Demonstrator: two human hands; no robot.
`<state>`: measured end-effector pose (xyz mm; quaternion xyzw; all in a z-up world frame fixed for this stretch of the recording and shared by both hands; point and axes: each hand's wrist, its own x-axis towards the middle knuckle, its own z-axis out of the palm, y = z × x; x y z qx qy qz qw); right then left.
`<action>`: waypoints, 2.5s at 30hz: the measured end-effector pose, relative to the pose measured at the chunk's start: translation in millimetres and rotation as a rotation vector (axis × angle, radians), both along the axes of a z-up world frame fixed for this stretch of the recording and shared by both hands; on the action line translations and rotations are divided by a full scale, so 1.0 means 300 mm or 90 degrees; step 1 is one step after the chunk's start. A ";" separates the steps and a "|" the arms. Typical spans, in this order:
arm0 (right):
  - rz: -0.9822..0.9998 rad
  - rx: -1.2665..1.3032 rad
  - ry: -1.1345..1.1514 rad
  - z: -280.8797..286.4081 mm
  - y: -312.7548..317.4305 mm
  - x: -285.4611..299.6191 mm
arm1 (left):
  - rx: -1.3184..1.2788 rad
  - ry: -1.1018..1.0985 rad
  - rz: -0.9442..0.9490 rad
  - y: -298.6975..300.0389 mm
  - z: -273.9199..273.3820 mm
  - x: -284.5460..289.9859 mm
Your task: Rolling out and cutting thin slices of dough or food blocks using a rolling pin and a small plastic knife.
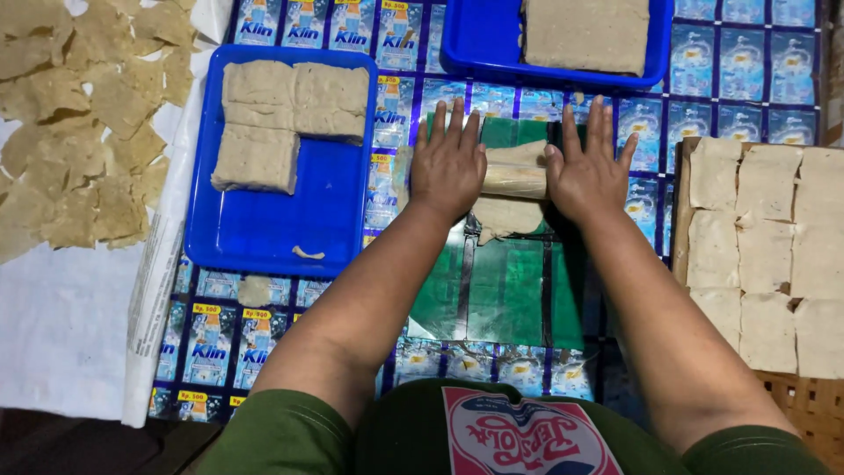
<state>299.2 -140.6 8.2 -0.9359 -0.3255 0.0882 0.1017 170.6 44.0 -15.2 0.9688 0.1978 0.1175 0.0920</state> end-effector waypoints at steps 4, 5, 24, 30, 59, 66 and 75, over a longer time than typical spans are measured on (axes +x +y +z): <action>-0.025 -0.035 0.017 0.049 0.069 0.062 | -0.021 0.068 -0.007 0.056 0.048 0.091; -0.031 -0.037 0.011 0.051 0.078 0.074 | -0.019 0.085 -0.004 0.067 0.058 0.106; 0.071 0.100 -0.221 -0.130 -0.134 -0.125 | -0.031 -0.018 -0.068 -0.031 0.054 -0.125; 0.092 0.133 -0.262 -0.110 -0.201 -0.266 | -0.096 0.026 -0.087 -0.103 0.066 -0.286; 0.026 0.001 -0.011 0.068 0.147 0.130 | -0.060 0.108 0.096 0.115 0.061 0.156; 0.024 0.027 -0.064 0.078 0.147 0.111 | -0.011 0.112 0.104 0.112 0.094 0.146; 0.065 0.011 -0.055 0.013 -0.035 -0.116 | -0.090 0.058 -0.009 -0.029 0.078 -0.141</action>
